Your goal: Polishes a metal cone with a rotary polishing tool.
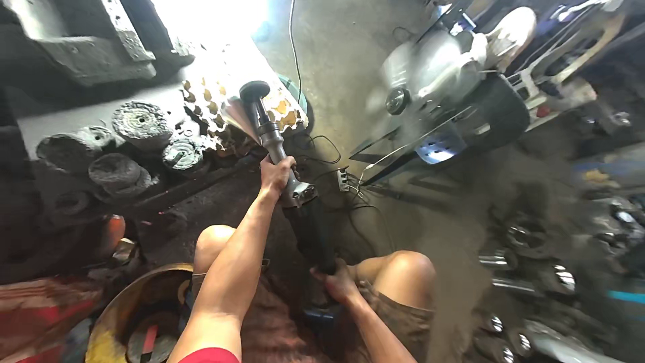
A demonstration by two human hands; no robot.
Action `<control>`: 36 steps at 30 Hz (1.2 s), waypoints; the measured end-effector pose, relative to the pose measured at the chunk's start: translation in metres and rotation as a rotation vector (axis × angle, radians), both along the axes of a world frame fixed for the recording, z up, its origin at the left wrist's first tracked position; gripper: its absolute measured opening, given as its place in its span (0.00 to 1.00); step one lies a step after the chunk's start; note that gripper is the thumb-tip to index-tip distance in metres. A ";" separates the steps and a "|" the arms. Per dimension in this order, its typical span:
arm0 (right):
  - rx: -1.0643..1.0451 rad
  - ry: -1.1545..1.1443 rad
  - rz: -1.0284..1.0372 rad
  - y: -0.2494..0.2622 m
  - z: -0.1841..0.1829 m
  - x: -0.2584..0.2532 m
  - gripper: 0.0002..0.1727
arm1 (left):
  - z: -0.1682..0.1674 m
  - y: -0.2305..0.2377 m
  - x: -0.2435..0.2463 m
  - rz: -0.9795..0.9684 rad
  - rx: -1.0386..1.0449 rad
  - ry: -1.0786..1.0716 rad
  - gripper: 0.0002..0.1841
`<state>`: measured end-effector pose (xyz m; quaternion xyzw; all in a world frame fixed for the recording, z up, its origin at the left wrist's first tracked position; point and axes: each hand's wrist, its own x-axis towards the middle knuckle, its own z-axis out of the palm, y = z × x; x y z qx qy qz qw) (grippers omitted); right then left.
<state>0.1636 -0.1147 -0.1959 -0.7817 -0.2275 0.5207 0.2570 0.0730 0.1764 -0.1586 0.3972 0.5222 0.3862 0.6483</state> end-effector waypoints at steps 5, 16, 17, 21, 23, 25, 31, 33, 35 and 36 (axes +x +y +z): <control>0.048 -0.153 0.154 0.003 -0.005 -0.002 0.17 | -0.005 -0.006 -0.021 0.058 0.064 -0.108 0.06; 0.111 -0.226 0.228 0.003 -0.013 -0.003 0.18 | -0.016 -0.006 -0.038 0.109 0.052 -0.167 0.05; 0.095 -0.229 0.221 0.002 -0.013 -0.003 0.19 | -0.014 -0.007 -0.036 0.099 0.051 -0.164 0.05; 0.084 -0.186 0.157 -0.003 -0.013 -0.004 0.20 | -0.007 -0.008 -0.023 0.058 0.056 -0.111 0.06; 0.095 -0.120 0.087 -0.005 -0.012 -0.006 0.21 | -0.004 -0.007 -0.016 0.033 0.043 -0.064 0.08; 0.069 -0.052 0.024 -0.005 -0.007 -0.007 0.23 | -0.002 -0.005 -0.008 0.005 0.023 0.001 0.10; -0.023 0.100 -0.082 -0.003 -0.007 -0.008 0.24 | -0.015 0.004 0.011 -0.072 -0.001 0.145 0.18; -0.012 0.107 -0.096 -0.004 -0.009 -0.008 0.23 | -0.019 0.006 0.014 -0.090 0.004 0.177 0.19; -0.029 0.099 -0.097 -0.004 -0.011 -0.006 0.24 | -0.018 0.004 0.014 -0.081 0.002 0.156 0.18; -0.044 0.093 -0.093 -0.004 -0.011 -0.004 0.26 | -0.016 0.003 0.013 -0.071 -0.003 0.128 0.18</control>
